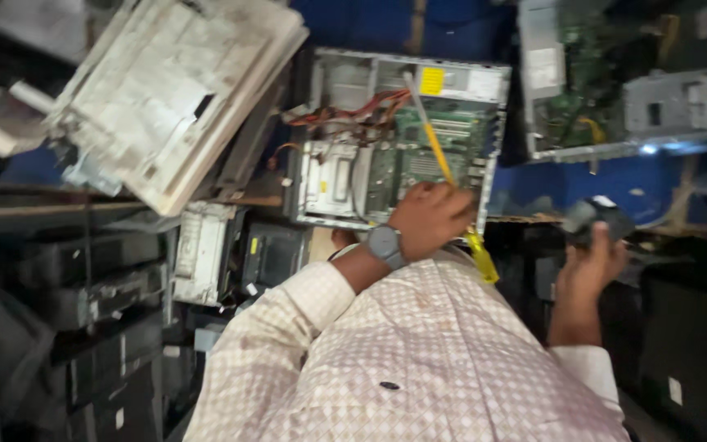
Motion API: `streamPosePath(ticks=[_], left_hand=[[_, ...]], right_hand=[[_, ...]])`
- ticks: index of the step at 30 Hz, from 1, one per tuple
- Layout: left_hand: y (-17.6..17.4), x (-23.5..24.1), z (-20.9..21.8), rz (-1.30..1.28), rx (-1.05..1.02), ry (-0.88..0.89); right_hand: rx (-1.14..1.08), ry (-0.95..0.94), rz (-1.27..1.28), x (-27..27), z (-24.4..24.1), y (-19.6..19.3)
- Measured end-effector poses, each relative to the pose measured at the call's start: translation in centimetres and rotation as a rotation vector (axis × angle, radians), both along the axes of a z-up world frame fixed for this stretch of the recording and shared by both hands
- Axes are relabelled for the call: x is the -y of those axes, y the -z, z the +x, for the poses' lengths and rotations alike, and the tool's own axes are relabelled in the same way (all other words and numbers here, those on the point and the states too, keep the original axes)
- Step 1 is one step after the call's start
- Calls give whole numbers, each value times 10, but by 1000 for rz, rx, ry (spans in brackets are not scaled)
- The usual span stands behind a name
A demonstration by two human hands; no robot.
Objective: The person uses a yellow screwdriver to remove screws from a computer motherboard inside an open case. They place removed screws on the table and then lift the motherboard out of the case.
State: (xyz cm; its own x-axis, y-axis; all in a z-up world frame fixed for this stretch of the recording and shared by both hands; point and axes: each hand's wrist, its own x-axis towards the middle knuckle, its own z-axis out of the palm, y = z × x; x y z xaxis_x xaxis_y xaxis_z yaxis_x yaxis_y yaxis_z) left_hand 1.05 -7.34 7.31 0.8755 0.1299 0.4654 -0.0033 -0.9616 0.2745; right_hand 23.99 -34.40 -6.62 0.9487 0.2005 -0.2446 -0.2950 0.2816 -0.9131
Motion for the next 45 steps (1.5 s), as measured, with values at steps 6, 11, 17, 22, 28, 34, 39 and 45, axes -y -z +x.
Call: streamPosePath(ticks=[6, 11, 17, 22, 28, 34, 39, 45], left_hand=[[19, -19, -7, -354, -56, -109], [41, -14, -35, -631, 155, -239], [58, 11, -61, -678, 228, -334], [60, 22, -78, -882, 136, -448], [62, 28, -80, -799, 205, -407], [58, 29, -79, -870, 184, -437], [52, 29, -71, -681, 248, -506], [47, 28, -70, -708, 330, -496]], right_hand=[[316, 5, -342, 29, 32, 82], [515, -80, -529, 23, 52, 100], [639, -148, -975, 0, 65, 75], [692, -75, -929, -23, 49, 63], [585, -105, -918, -39, 46, 60], [519, -140, -1029, -39, 54, 87], [596, -164, -1023, -19, 49, 118], [339, -214, -581, 4, 27, 130]])
